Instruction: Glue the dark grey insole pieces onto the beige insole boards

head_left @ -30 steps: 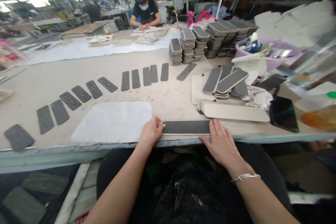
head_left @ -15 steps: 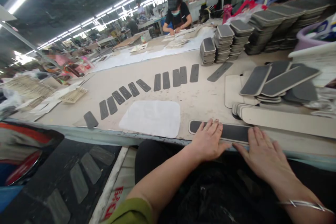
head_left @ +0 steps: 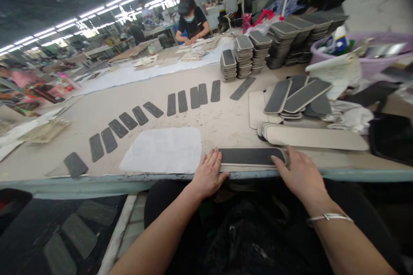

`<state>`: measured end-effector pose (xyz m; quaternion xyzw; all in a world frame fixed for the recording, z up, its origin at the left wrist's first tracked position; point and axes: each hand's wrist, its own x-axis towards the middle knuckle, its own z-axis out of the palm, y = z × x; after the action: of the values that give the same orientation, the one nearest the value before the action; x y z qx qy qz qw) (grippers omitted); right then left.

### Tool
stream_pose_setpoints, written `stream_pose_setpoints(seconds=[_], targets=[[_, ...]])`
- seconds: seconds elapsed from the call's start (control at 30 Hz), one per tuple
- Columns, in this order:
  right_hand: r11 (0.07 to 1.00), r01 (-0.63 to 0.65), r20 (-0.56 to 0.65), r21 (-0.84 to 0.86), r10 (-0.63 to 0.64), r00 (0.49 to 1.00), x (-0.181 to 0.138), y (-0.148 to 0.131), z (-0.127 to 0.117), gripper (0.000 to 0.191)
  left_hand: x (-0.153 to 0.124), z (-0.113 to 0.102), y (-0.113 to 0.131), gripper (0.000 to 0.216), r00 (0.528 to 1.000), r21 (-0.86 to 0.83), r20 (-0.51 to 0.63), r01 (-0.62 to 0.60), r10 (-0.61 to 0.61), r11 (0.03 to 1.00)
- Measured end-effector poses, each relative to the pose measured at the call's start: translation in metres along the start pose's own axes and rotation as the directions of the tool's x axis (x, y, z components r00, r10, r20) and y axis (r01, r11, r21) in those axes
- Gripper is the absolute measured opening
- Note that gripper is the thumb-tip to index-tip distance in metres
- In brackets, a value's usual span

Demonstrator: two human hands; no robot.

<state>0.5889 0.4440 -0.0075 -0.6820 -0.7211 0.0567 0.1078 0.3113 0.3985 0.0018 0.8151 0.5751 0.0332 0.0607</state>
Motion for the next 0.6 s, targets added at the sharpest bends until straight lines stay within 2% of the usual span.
stream_pose_setpoints(seconds=[0.17, 0.23, 0.3, 0.37, 0.47, 0.53, 0.6], targets=[[0.983, -0.142, 0.056, 0.115, 0.137, 0.989, 0.009, 0.0, -0.013, 0.067, 0.001, 0.004, -0.001, 0.065, 1.0, -0.008, -0.023, -0.006, 0.006, 1.0], [0.952, -0.183, 0.046, 0.247, 0.177, 0.983, 0.01, -0.001, -0.014, 0.069, 0.0, 0.005, -0.002, 0.063, 1.0, -0.039, -0.03, -0.004, 0.003, 0.999], [0.87, -0.206, 0.022, 0.449, 0.22, 0.975, 0.009, -0.001, -0.015, 0.066, -0.002, 0.004, -0.005, 0.059, 0.999, -0.102, -0.035, -0.007, 0.003, 0.995], [0.704, -0.206, 0.028, 0.679, 0.256, 0.966, 0.007, -0.003, -0.019, 0.055, -0.002, 0.002, -0.009, 0.055, 0.996, -0.199, -0.084, 0.014, -0.031, 0.98], [0.317, -0.141, 0.063, 0.938, 0.243, 0.968, 0.007, -0.005, -0.029, 0.037, 0.002, -0.009, -0.014, 0.055, 0.958, -0.341, -0.246, 0.058, -0.148, 0.938], [0.09, -0.085, 0.065, 0.992, 0.21, 0.976, 0.008, -0.005, -0.038, 0.029, 0.009, -0.022, -0.013, 0.058, 0.941, -0.413, -0.29, 0.04, -0.174, 0.91], [-0.031, -0.077, 0.081, 0.997, 0.167, 0.983, 0.01, -0.003, -0.047, 0.026, 0.019, -0.035, -0.009, 0.061, 0.965, -0.472, -0.227, 0.011, -0.134, 0.881]])
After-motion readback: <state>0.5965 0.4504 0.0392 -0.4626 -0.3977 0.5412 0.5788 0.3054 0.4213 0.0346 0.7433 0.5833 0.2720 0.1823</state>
